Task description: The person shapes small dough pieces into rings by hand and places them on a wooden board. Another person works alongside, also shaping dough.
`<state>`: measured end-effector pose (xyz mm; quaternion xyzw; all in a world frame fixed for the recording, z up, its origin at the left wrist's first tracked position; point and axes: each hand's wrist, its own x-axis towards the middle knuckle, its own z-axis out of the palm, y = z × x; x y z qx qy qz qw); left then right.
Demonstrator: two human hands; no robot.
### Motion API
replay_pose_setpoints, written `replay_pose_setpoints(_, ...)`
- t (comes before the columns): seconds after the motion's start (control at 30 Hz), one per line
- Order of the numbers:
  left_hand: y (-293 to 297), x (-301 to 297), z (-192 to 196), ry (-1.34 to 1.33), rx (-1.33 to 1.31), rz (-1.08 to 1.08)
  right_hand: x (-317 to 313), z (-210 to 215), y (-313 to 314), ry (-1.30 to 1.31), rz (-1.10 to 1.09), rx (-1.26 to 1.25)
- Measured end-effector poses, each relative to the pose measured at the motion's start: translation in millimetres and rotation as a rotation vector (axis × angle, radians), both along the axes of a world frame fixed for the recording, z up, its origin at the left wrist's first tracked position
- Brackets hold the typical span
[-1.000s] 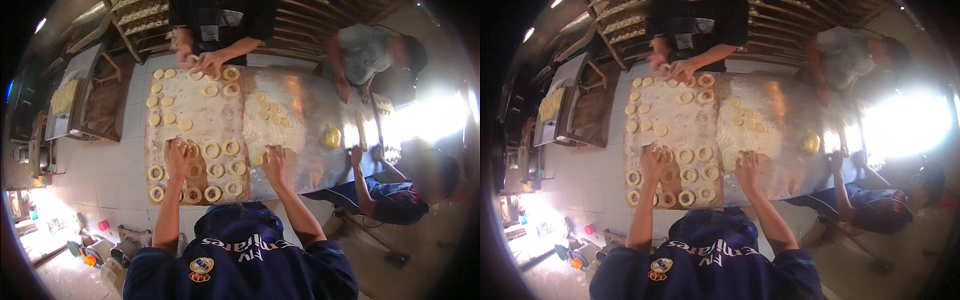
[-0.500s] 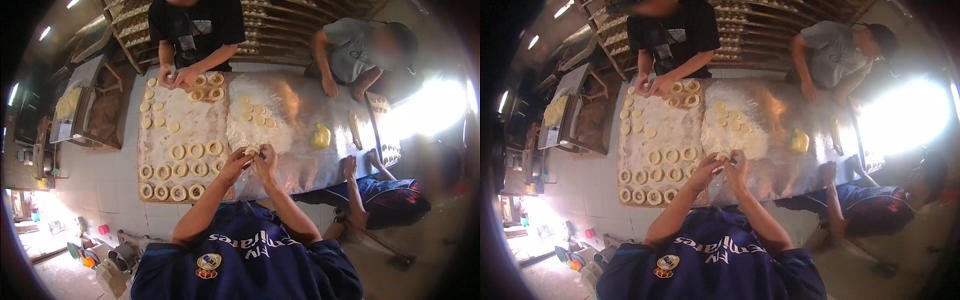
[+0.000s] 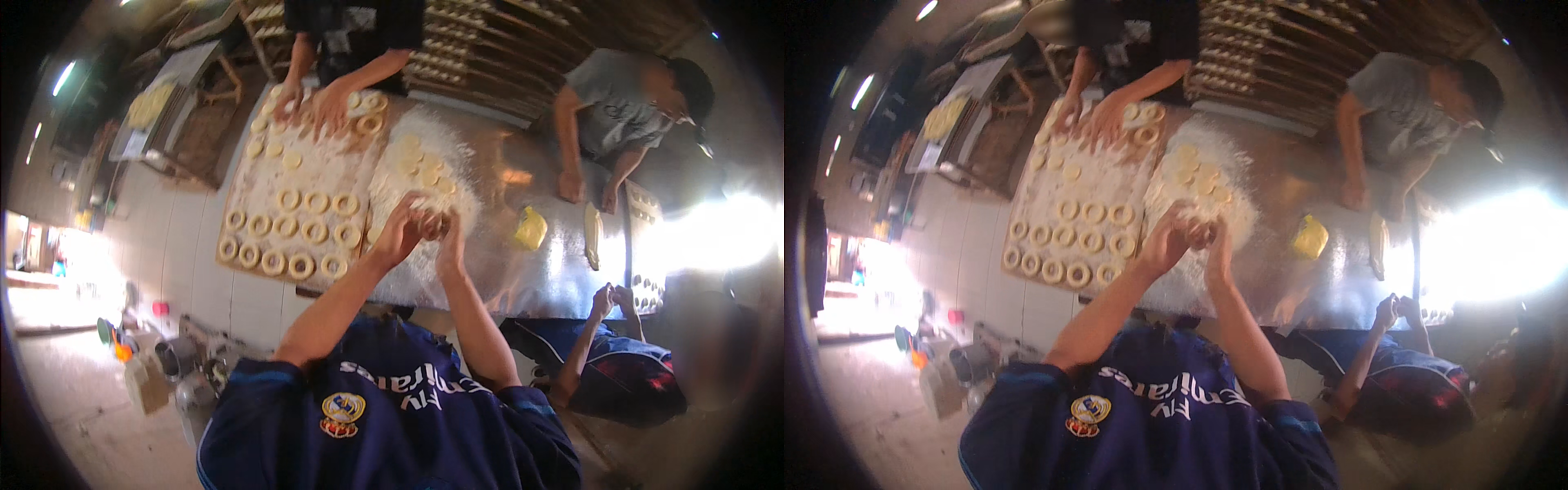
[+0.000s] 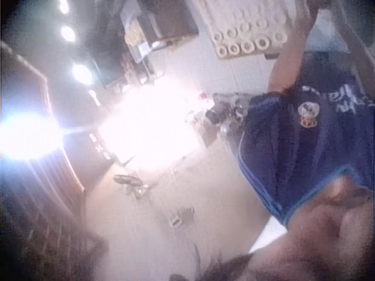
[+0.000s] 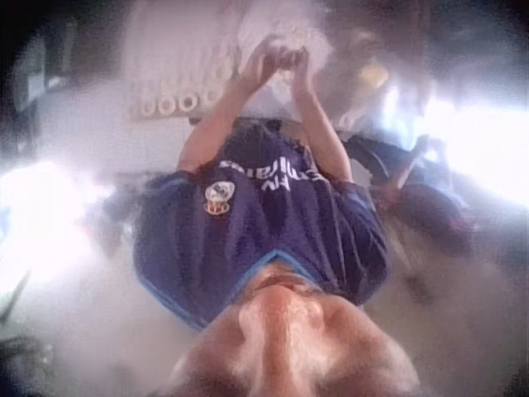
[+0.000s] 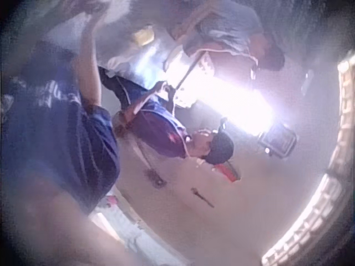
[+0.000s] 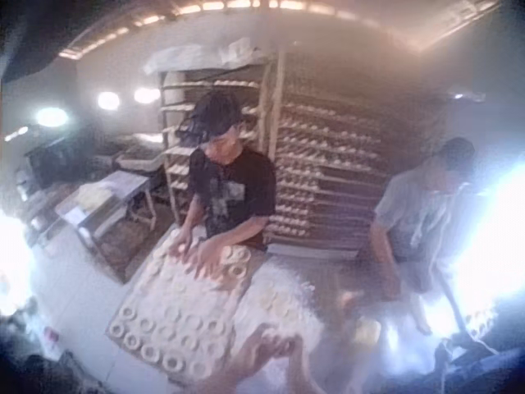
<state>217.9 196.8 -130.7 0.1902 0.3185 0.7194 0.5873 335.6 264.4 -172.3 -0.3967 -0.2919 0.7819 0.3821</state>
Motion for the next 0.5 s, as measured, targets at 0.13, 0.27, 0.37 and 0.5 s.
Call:
replay_pose_setpoints(0.13, 3, -12, -25, -0.010, -0.130, 0.120, -9, 22, 6, 0.092, -0.033, 0.036)
replay_pose_setpoints(0.27, 2, -22, -12, 1.570, -0.338, 0.206, -33, 14, -36, -0.081, 0.089, 0.065)
replay_pose_setpoints(0.37, -13, -41, -37, 0.875, -0.445, 0.192, -49, 25, -45, -0.017, 0.024, -0.123)
replay_pose_setpoints(0.5, -37, -57, -27, 0.733, -0.445, 0.246, -66, 0, -48, 0.013, 0.049, -0.076)
